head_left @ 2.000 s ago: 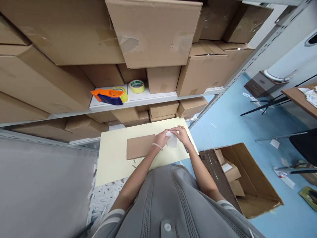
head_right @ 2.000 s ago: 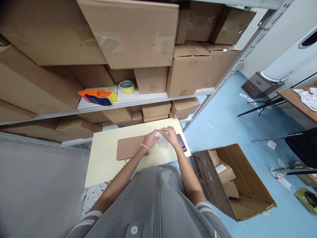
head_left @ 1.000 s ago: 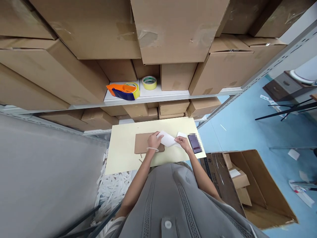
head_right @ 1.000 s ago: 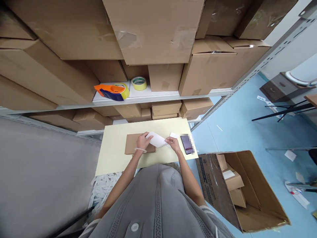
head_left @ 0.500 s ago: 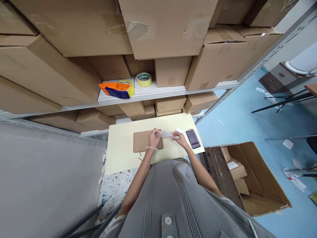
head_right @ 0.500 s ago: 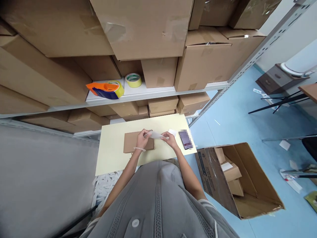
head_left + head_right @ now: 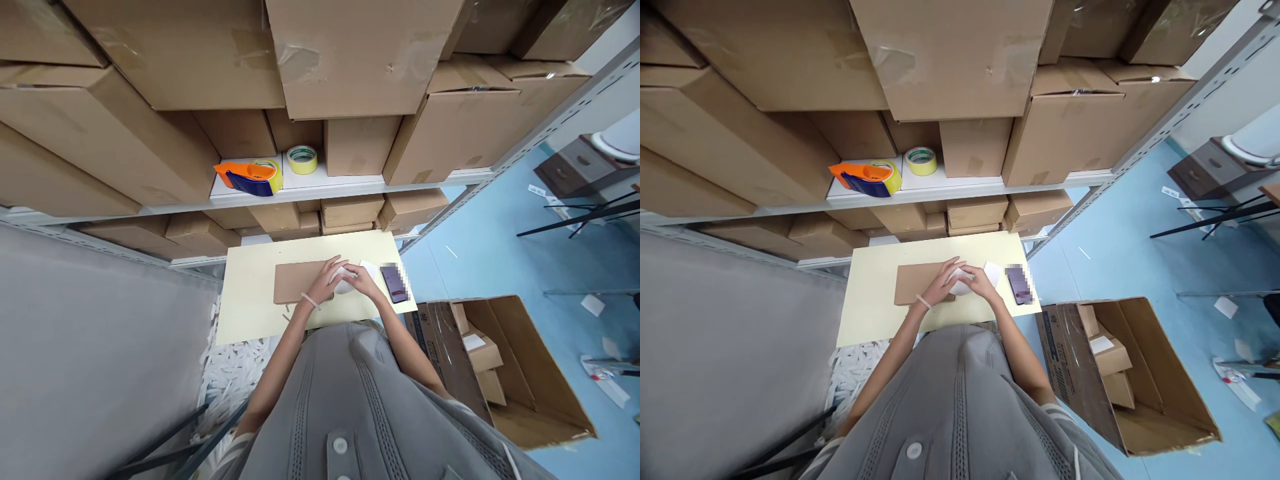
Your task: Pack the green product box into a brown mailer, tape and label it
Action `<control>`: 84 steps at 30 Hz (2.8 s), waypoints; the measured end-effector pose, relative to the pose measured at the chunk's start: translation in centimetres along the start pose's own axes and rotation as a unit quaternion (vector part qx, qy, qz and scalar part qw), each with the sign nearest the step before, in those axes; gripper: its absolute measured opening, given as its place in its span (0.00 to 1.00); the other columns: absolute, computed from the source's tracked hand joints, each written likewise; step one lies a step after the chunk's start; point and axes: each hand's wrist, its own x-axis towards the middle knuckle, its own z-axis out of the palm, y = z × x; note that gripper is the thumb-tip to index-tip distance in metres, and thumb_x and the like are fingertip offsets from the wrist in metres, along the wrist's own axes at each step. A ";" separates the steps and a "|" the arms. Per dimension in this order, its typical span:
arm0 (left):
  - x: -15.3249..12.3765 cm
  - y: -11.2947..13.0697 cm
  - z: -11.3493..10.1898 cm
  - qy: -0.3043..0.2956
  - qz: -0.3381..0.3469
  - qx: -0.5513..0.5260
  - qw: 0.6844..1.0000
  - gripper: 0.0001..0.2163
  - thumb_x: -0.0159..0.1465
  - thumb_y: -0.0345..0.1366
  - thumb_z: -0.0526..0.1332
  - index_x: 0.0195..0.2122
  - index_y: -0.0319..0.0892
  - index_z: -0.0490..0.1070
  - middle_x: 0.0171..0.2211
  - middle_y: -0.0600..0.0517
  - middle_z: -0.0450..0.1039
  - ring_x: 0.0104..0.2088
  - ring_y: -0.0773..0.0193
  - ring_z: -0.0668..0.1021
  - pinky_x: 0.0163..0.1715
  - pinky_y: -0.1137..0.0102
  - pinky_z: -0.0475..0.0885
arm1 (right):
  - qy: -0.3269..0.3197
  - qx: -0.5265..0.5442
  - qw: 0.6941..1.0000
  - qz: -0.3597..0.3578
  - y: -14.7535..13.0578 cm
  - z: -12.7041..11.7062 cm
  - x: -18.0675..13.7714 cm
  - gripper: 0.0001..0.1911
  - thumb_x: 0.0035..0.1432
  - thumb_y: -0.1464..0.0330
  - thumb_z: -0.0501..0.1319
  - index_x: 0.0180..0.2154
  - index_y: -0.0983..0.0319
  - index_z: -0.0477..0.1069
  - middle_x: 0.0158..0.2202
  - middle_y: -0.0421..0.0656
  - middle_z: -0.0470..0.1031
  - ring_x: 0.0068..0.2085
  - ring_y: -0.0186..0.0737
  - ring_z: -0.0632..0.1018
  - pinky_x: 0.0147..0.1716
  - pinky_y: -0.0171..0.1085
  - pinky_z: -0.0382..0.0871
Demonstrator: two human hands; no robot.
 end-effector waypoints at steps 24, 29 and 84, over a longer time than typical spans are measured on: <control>-1.4 0.5 -4.6 0.289 -0.058 0.070 0.953 0.08 0.63 0.39 0.58 0.29 0.44 0.70 0.29 0.52 0.74 0.34 0.62 0.76 0.40 0.64 0.71 | 0.325 -0.113 0.937 0.063 1.4 -4.9 -2.6 0.21 0.55 0.53 0.57 0.41 0.63 0.73 0.40 0.49 0.76 0.43 0.46 0.75 0.44 0.43 0.68; -1.5 3.3 -5.4 0.336 0.024 0.095 0.937 0.06 0.65 0.35 0.58 0.30 0.45 0.70 0.30 0.55 0.75 0.35 0.64 0.77 0.56 0.55 0.65 | 0.341 -0.165 0.925 0.029 -2.9 -3.0 -2.3 0.20 0.55 0.54 0.60 0.42 0.63 0.73 0.45 0.52 0.75 0.49 0.48 0.73 0.51 0.47 0.64; -7.9 10.1 -14.4 0.370 0.117 0.178 0.905 0.09 0.68 0.31 0.54 0.36 0.48 0.74 0.33 0.57 0.78 0.35 0.68 0.80 0.65 0.50 0.53 | 0.071 0.016 0.996 -0.060 -21.2 11.5 2.1 0.11 0.60 0.59 0.60 0.37 0.58 0.76 0.32 0.41 0.78 0.35 0.40 0.77 0.43 0.40 0.69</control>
